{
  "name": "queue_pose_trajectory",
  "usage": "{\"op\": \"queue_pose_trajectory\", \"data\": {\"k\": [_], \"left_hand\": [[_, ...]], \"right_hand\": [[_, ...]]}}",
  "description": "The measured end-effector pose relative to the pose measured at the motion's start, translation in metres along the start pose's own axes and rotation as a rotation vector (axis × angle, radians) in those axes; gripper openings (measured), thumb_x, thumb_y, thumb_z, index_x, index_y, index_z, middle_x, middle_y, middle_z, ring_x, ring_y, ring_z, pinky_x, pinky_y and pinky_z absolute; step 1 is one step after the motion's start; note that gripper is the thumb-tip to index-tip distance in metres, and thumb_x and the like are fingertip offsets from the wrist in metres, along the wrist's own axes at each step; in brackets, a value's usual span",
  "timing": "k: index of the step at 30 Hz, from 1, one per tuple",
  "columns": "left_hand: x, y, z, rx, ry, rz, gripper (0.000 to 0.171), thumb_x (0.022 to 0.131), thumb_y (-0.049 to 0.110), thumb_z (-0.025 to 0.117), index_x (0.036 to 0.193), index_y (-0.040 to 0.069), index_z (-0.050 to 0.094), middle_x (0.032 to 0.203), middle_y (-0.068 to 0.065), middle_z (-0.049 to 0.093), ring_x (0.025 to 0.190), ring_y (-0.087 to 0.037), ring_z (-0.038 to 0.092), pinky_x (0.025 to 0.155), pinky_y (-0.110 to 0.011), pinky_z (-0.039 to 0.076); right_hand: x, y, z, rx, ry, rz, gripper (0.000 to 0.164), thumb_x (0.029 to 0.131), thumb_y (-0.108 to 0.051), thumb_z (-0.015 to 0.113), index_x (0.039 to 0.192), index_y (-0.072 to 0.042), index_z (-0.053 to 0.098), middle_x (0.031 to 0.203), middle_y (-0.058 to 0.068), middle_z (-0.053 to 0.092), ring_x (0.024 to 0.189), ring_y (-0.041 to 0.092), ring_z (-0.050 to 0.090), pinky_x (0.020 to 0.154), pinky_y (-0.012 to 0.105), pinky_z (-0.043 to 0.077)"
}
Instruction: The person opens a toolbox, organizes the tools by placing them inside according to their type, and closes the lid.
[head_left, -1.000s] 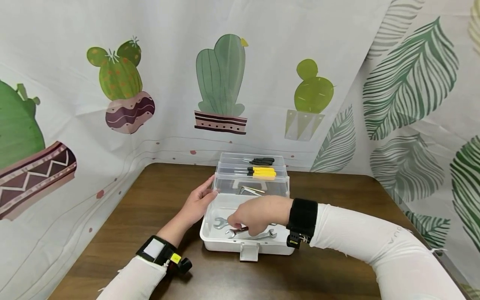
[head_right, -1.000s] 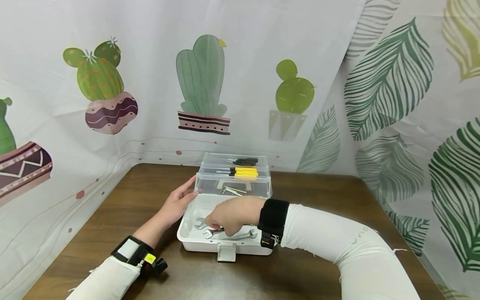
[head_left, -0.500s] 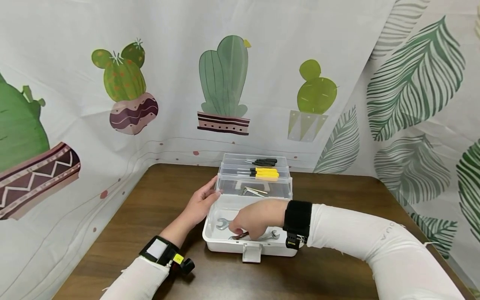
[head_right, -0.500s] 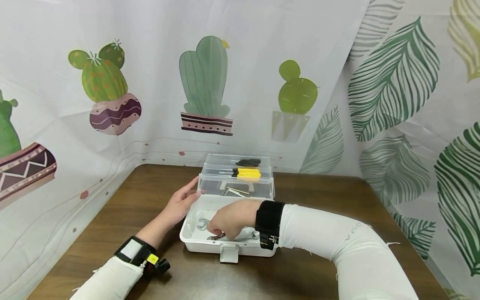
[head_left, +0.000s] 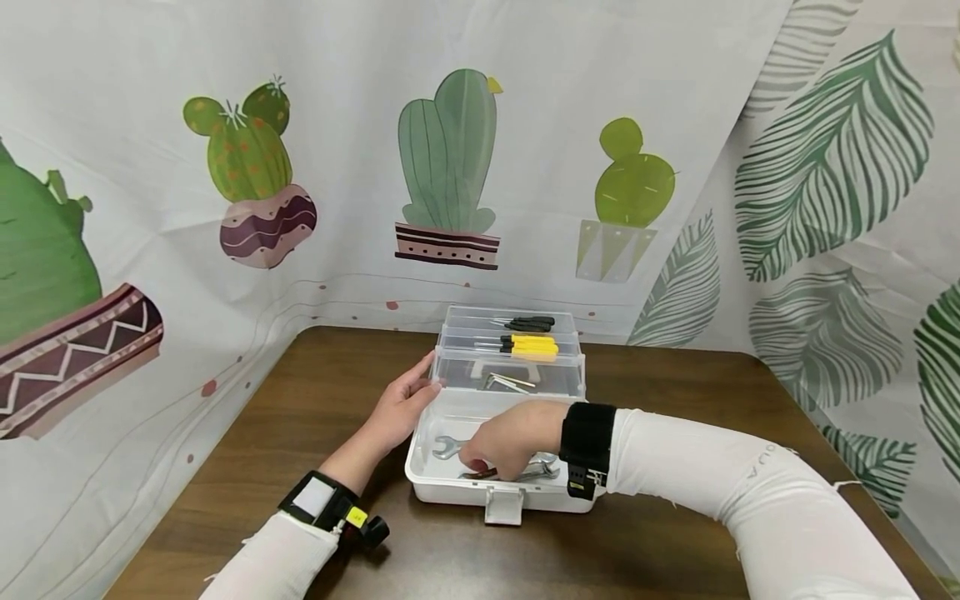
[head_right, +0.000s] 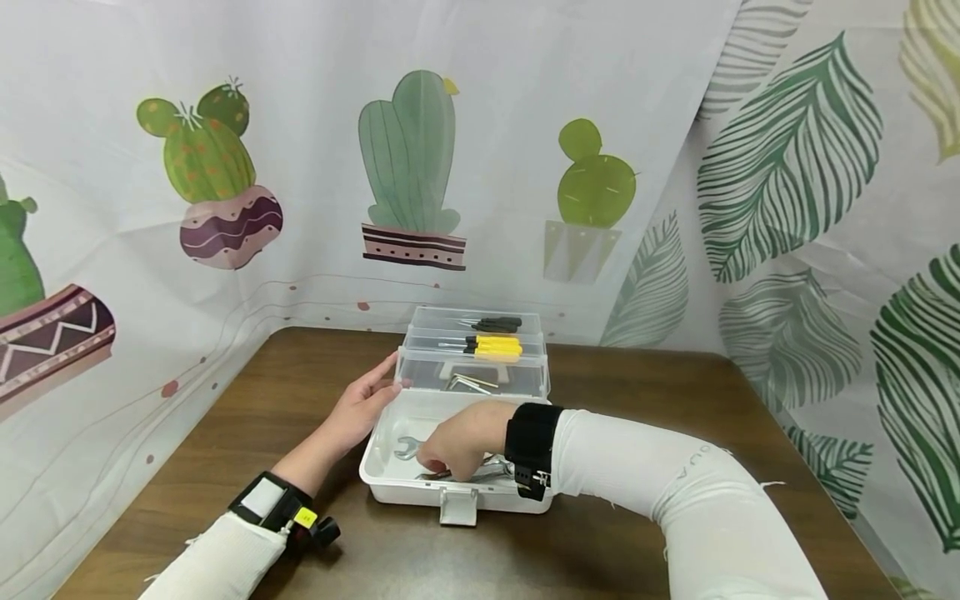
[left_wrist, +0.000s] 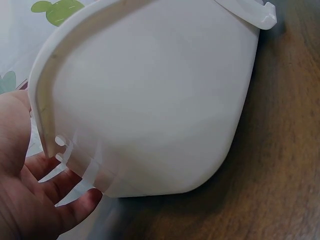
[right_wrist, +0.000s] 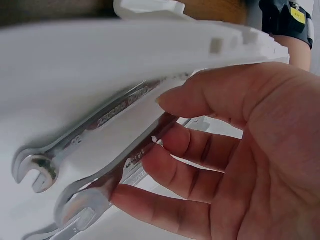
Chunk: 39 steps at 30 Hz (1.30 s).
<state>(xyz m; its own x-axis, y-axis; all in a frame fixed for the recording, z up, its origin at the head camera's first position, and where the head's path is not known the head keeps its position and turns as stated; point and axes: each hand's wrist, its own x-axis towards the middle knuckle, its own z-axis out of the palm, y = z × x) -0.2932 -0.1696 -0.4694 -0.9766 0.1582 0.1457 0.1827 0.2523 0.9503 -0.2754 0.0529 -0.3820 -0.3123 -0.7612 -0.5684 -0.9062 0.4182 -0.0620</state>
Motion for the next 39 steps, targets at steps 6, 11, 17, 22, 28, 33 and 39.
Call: {"op": "queue_pose_trajectory", "data": {"k": [6,11,17,22,28,33,39], "left_hand": [[-0.0011,0.0011,0.0007,0.010,0.007,-0.013,0.059,0.107,0.029,0.055,0.161,0.038,0.032,0.138,-0.019,0.066,0.122,-0.028,0.067,0.098,-0.039,0.057],[-0.0014,0.0015,-0.0003,0.012,0.007,-0.004,0.059,0.107,0.030,0.055,0.161,0.038,0.032,0.138,-0.019,0.066,0.123,-0.030,0.066,0.099,-0.043,0.057],[-0.0020,0.0022,-0.0003,0.005,0.008,-0.006,0.059,0.107,0.030,0.055,0.161,0.039,0.033,0.138,-0.017,0.067,0.122,-0.029,0.067,0.098,-0.042,0.058],[-0.0019,0.0021,0.0003,0.001,0.005,-0.009,0.058,0.107,0.030,0.054,0.161,0.039,0.033,0.138,-0.018,0.066,0.122,-0.030,0.067,0.098,-0.042,0.058],[-0.0015,0.0036,0.0005,-0.001,0.002,-0.007,0.058,0.107,0.030,0.055,0.160,0.040,0.033,0.139,-0.017,0.066,0.124,-0.030,0.066,0.099,-0.043,0.057],[-0.0018,0.0030,0.0001,-0.010,-0.003,-0.007,0.059,0.107,0.028,0.055,0.161,0.038,0.032,0.140,-0.022,0.064,0.122,-0.030,0.067,0.097,-0.041,0.058],[-0.0008,0.0022,0.0003,-0.007,-0.002,-0.011,0.058,0.107,0.030,0.055,0.160,0.040,0.033,0.139,-0.022,0.065,0.120,-0.029,0.067,0.096,-0.040,0.058]], "right_hand": [[-0.0003,0.0020,0.0028,-0.012,-0.042,0.015,0.023,0.089,-0.001,0.070,0.101,-0.018,0.061,0.087,-0.009,0.058,0.080,0.008,0.053,0.072,0.022,0.045],[0.0005,0.0027,0.0040,-0.039,-0.052,0.013,0.020,0.089,0.001,0.068,0.092,-0.016,0.057,0.079,-0.008,0.051,0.075,0.008,0.049,0.067,0.020,0.041],[0.0033,0.0033,0.0052,-0.054,-0.050,0.007,0.023,0.088,0.001,0.067,0.085,-0.016,0.053,0.076,-0.009,0.047,0.072,0.007,0.045,0.063,0.020,0.037],[0.0060,0.0031,0.0064,-0.056,-0.057,0.010,0.024,0.091,0.000,0.066,0.083,-0.017,0.051,0.075,-0.008,0.044,0.071,0.007,0.043,0.063,0.020,0.035],[0.0066,0.0021,0.0081,-0.079,-0.061,0.034,0.020,0.092,-0.001,0.066,0.086,-0.017,0.055,0.076,-0.008,0.048,0.071,0.007,0.045,0.063,0.021,0.037],[0.0059,0.0007,0.0092,-0.078,-0.061,0.042,0.019,0.092,-0.001,0.065,0.086,-0.018,0.057,0.076,-0.009,0.051,0.072,0.007,0.048,0.064,0.021,0.040],[0.0045,0.0001,0.0099,-0.072,-0.077,0.049,0.019,0.093,-0.001,0.063,0.085,-0.017,0.057,0.075,-0.008,0.051,0.071,0.007,0.048,0.062,0.021,0.040]]}}
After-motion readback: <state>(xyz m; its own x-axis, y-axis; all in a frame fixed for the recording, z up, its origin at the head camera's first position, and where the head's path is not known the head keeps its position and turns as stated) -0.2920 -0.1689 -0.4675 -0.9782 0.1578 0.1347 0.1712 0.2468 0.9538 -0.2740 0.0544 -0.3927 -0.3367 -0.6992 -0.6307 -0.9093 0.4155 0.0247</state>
